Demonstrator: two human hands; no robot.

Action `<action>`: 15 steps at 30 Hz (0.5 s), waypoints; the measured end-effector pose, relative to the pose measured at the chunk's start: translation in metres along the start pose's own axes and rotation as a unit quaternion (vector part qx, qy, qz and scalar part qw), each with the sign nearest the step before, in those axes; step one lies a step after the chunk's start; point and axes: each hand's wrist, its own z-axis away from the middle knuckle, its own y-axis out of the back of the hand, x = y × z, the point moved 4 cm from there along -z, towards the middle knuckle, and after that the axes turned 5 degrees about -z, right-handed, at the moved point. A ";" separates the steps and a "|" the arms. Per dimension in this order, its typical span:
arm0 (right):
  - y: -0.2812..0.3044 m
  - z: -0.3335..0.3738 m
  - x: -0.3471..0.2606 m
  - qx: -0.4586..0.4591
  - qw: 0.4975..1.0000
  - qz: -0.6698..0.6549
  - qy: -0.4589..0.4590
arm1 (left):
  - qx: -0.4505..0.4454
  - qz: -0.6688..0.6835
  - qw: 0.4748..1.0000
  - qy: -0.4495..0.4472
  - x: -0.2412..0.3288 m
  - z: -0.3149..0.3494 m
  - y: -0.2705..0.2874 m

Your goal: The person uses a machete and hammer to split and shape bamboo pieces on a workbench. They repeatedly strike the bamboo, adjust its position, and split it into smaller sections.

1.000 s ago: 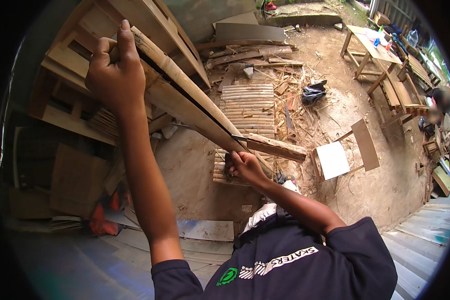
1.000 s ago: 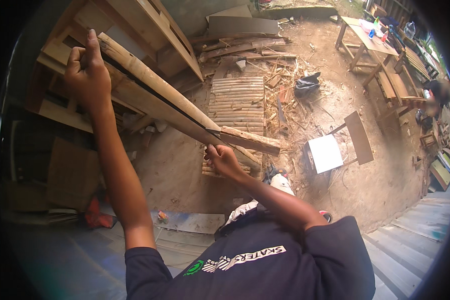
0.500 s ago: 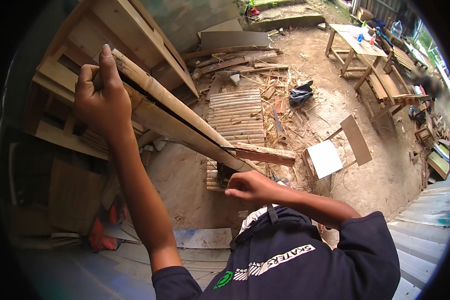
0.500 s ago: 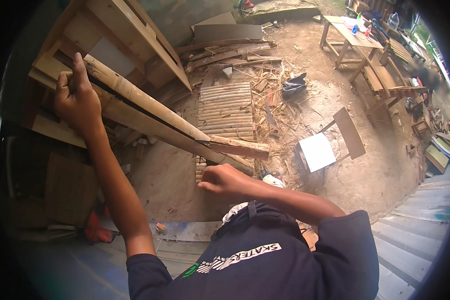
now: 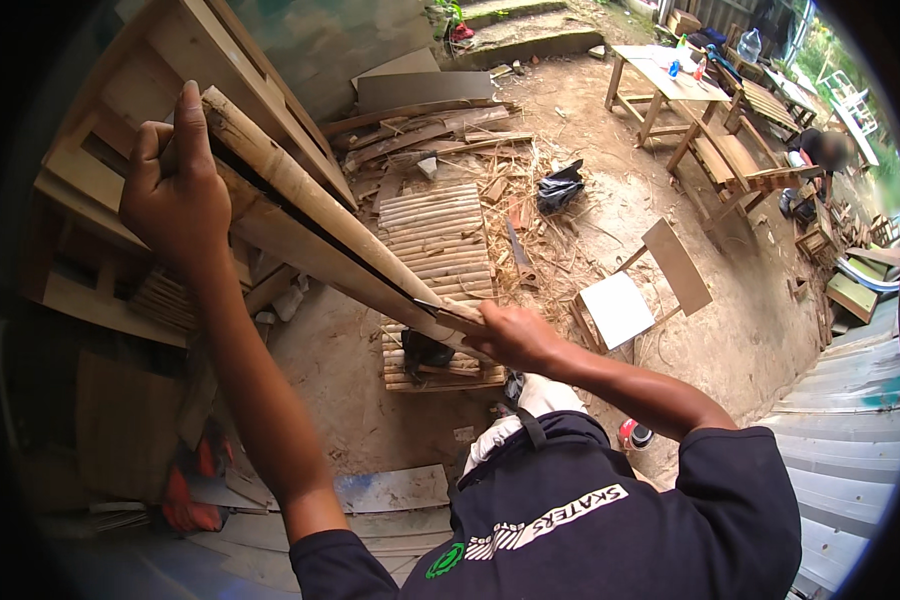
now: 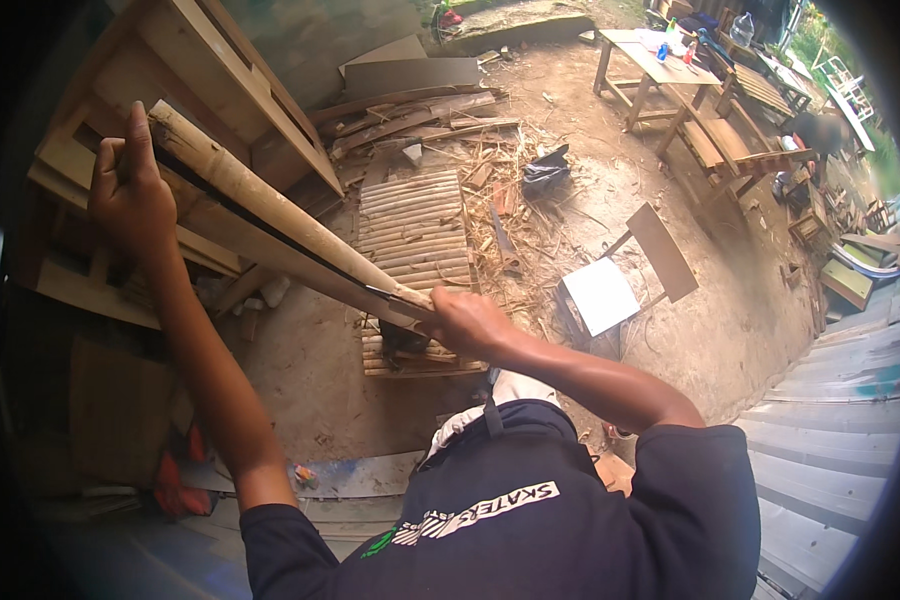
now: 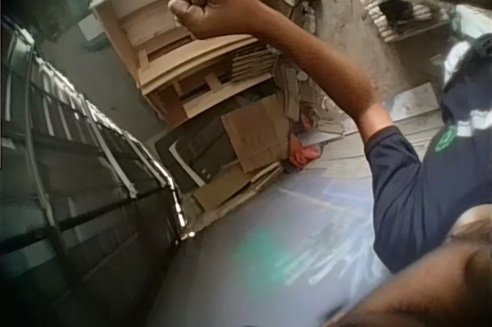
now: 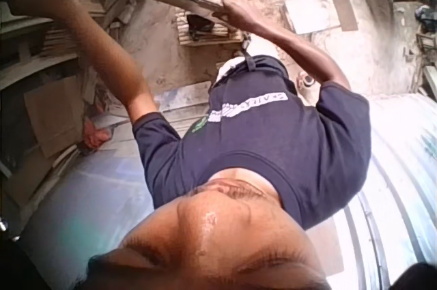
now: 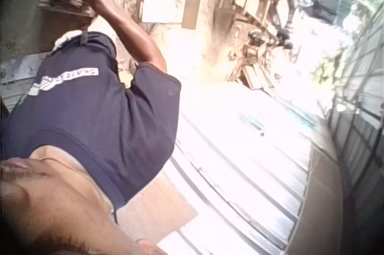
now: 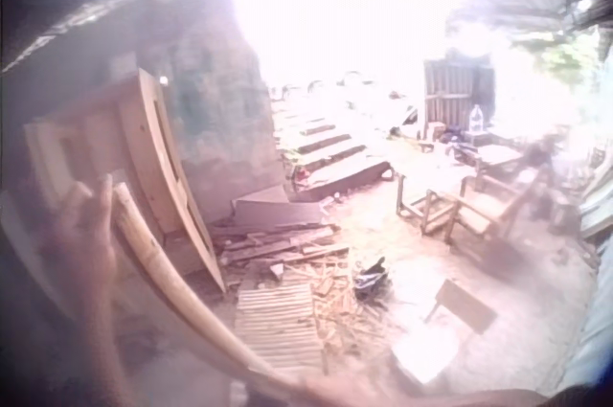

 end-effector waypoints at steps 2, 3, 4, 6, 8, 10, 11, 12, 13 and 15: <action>-0.022 -0.009 0.004 0.038 0.997 -0.065 0.011 | -0.002 -0.013 1.000 -0.002 -0.007 -0.002 -0.002; -0.032 -0.013 0.006 0.051 0.995 -0.088 0.012 | 0.008 -0.016 1.000 -0.004 -0.012 -0.002 -0.001; -0.041 -0.015 0.006 0.074 0.991 -0.105 0.034 | 0.000 -0.016 1.000 0.014 -0.018 0.000 -0.002; -0.054 -0.021 0.007 0.093 0.987 -0.127 0.041 | -0.018 -0.020 0.998 0.061 -0.031 -0.005 0.000; -0.065 -0.026 0.012 0.076 0.988 -0.135 0.028 | -0.015 0.001 1.000 0.022 -0.035 -0.007 0.002; -0.071 -0.030 0.016 0.082 0.985 -0.140 0.054 | -0.011 0.009 0.999 0.046 -0.039 -0.005 0.006; -0.076 -0.032 0.021 0.040 0.985 -0.165 0.041 | -0.006 0.001 0.999 0.041 -0.037 -0.004 0.009; -0.080 -0.034 0.025 0.006 0.980 -0.195 0.050 | -0.008 -0.015 0.998 0.056 -0.035 -0.002 0.011; -0.080 -0.035 0.027 -0.003 0.969 -0.232 0.083 | -0.002 -0.014 0.999 0.052 -0.029 0.000 0.013; -0.079 -0.033 0.030 -0.056 0.957 -0.254 0.132 | 0.014 0.051 0.999 0.003 -0.012 0.004 0.016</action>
